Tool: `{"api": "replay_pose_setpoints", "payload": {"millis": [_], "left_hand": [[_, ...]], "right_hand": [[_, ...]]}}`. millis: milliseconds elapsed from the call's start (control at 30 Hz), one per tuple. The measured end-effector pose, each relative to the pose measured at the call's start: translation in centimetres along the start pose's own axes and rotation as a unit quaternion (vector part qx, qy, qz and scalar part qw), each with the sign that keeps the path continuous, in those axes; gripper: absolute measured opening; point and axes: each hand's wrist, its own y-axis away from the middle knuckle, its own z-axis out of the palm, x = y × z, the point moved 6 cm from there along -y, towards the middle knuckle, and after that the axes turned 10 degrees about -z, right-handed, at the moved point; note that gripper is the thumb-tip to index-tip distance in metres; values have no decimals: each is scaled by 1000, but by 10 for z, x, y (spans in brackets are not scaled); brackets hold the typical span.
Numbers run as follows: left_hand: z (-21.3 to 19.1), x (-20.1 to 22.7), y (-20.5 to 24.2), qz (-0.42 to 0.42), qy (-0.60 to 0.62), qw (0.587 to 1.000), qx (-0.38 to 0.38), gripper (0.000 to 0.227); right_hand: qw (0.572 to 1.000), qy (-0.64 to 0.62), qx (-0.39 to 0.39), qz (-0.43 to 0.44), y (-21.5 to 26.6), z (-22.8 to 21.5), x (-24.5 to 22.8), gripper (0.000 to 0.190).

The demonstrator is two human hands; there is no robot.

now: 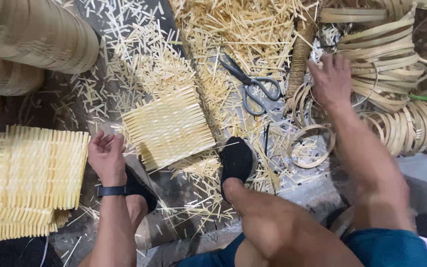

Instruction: The person sits on the floor and weaves thin bamboo strips into a square mat. They use shears to trim excess strips and place a circular bamboo frame over the mat to shape it. The person repeats this process with multiple mats, stacking finished pieces nearby.

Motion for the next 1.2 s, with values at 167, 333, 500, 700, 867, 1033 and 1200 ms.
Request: {"api": "replay_pose_setpoints", "payload": {"millis": [167, 333, 500, 700, 867, 1033, 1200], "left_hand": [[14, 50, 26, 91, -14, 995, -24, 50], [99, 103, 69, 141, -102, 976, -128, 31], [183, 113, 135, -243, 120, 873, -405, 71], [146, 129, 164, -294, 200, 865, -353, 73], [120, 113, 147, -283, 245, 862, -341, 69], [76, 121, 109, -119, 460, 816, -330, 45], [53, 129, 86, -169, 482, 799, -318, 30]], "right_hand": [[983, 49, -116, -132, -37, -51, -5, 17], [895, -331, 80, -289, -45, -175, -130, 18], [812, -321, 202, -444, -33, -303, -247, 19], [832, -186, 230, -469, -11, -354, -298, 19], [847, -233, 201, -433, -31, -360, -325, 22], [778, -626, -40, -39, -77, -314, -279, 33], [427, -902, -60, 38, -67, -251, -284, 36]]}}
